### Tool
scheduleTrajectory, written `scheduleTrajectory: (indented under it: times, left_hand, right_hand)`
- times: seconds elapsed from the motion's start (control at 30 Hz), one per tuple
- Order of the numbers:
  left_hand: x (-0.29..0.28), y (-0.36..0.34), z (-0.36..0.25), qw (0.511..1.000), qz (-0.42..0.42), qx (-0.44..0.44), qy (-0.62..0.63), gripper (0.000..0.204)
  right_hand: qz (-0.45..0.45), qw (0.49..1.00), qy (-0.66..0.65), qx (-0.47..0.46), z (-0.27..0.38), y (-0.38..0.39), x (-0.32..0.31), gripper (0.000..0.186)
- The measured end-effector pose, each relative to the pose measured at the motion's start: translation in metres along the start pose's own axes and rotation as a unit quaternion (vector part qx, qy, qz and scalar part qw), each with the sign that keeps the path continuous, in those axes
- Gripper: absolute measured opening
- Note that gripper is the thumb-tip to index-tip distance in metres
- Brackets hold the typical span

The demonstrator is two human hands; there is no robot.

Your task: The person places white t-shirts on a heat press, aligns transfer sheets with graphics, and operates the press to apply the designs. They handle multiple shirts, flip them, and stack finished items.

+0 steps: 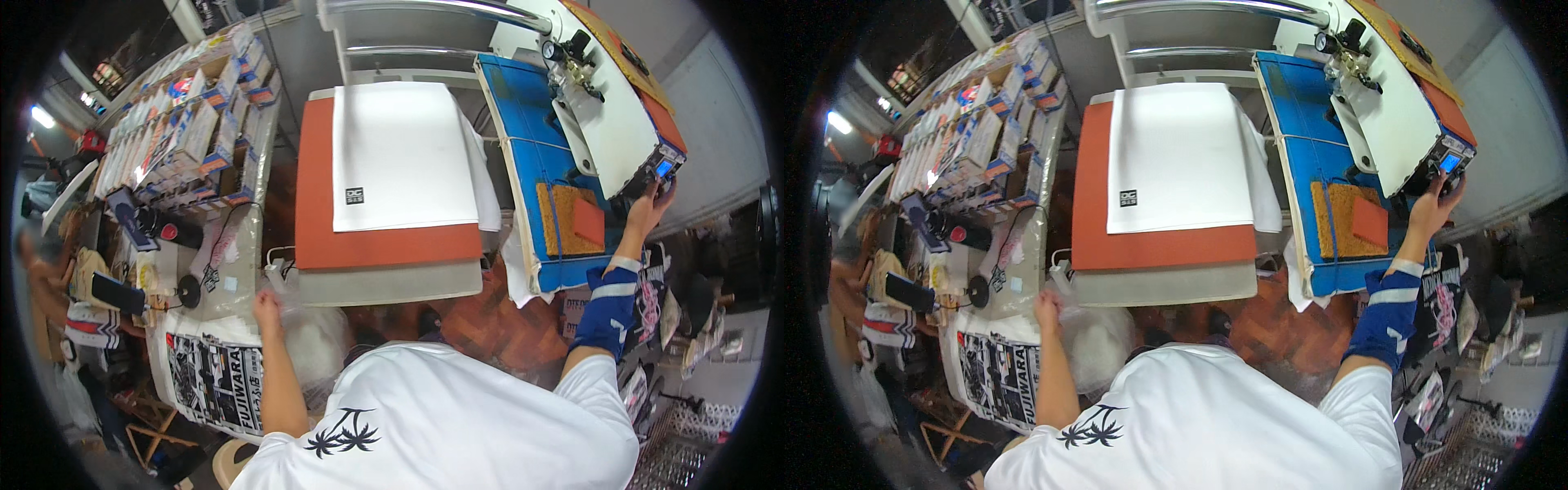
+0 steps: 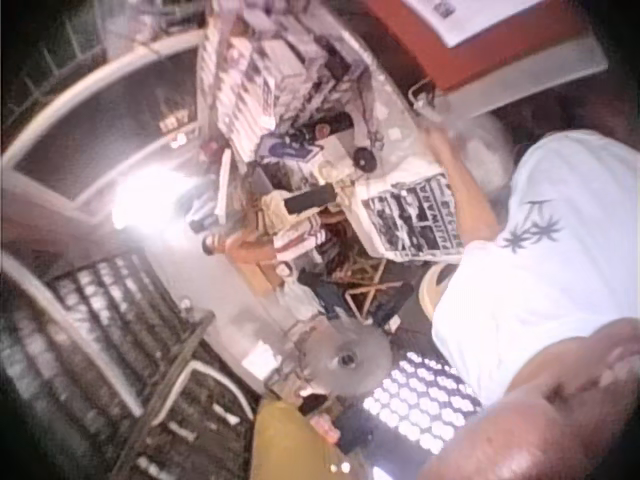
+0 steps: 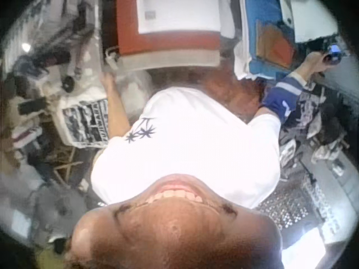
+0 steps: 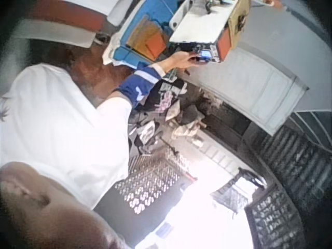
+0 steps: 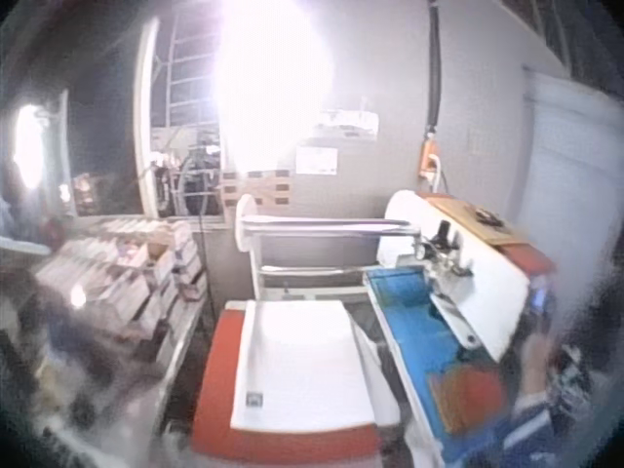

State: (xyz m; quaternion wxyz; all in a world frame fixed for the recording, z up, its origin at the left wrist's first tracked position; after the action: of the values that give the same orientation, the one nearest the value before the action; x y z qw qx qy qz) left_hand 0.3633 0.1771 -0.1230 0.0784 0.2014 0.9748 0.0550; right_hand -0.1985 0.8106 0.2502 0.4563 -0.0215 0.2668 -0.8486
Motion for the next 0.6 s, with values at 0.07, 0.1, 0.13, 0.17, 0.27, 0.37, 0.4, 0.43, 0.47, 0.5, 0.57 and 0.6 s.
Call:
scheduleTrajectory:
  times: [0.07,0.1,0.13,0.17,0.27,0.37,0.4,0.43,0.47,0.5,0.57,0.6]
  left_hand:
    - [0.031,-0.035,-0.060,0.991,-0.043,0.100,-0.080,0.017]
    - [0.058,-0.041,-0.094,0.976,-0.029,0.190,-0.102,0.019]
    - [0.084,-0.035,-0.127,0.952,-0.015,0.279,-0.125,0.021]
    - [0.118,-0.029,-0.155,0.935,0.019,0.314,-0.165,0.020]
    - [0.175,0.002,-0.207,0.874,0.083,0.374,-0.298,0.022]
    - [0.215,0.014,-0.208,0.888,0.112,0.310,-0.322,0.028]
    - [0.223,0.019,-0.213,0.893,0.106,0.280,-0.335,0.035]
    - [0.227,0.019,-0.213,0.891,0.100,0.284,-0.340,0.035]
    - [0.228,0.017,-0.208,0.889,0.091,0.288,-0.344,0.035]
    - [0.227,0.014,-0.205,0.887,0.078,0.290,-0.351,0.036]
    - [0.225,0.000,-0.197,0.887,0.117,0.247,-0.374,0.024]
    - [0.217,-0.007,-0.197,0.887,0.131,0.220,-0.385,0.019]
  right_hand:
    - [-0.018,1.000,0.004,-0.003,-0.018,-0.015,-0.002,0.069]
    - [-0.027,1.000,0.007,-0.003,-0.025,-0.022,-0.005,0.067]
    - [-0.010,0.999,-0.029,0.027,-0.024,-0.024,-0.006,0.061]
    - [-0.022,0.999,-0.020,-0.020,-0.047,-0.054,-0.029,0.059]
    - [0.001,0.998,-0.006,0.069,-0.046,-0.048,-0.013,0.058]
    - [-0.042,0.998,0.053,0.020,-0.053,-0.064,-0.015,0.067]
    - [-0.042,0.998,0.046,0.023,-0.051,-0.062,-0.016,0.068]
    - [-0.042,0.998,0.039,0.025,-0.048,-0.060,-0.017,0.069]
    - [-0.050,0.998,0.035,0.010,-0.045,-0.062,-0.021,0.068]
    - [-0.052,0.998,0.029,-0.005,-0.042,-0.060,-0.022,0.068]
    - [-0.105,0.989,0.070,-0.074,-0.028,-0.045,-0.024,0.065]
    - [-0.152,0.973,0.117,-0.130,-0.011,-0.026,-0.029,0.063]
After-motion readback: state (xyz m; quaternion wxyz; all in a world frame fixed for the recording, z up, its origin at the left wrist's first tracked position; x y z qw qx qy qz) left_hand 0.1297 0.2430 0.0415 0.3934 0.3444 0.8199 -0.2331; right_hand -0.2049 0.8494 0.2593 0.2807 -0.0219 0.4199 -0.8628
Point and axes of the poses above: each hand's wrist, its own y-axis away from the middle knuckle, its own x-axis out of the palm, z = x × y, the point moved 4 cm from there along -y, towards the middle knuckle, and after that the axes turned 15 degrees about x, right-handed, at the moved point
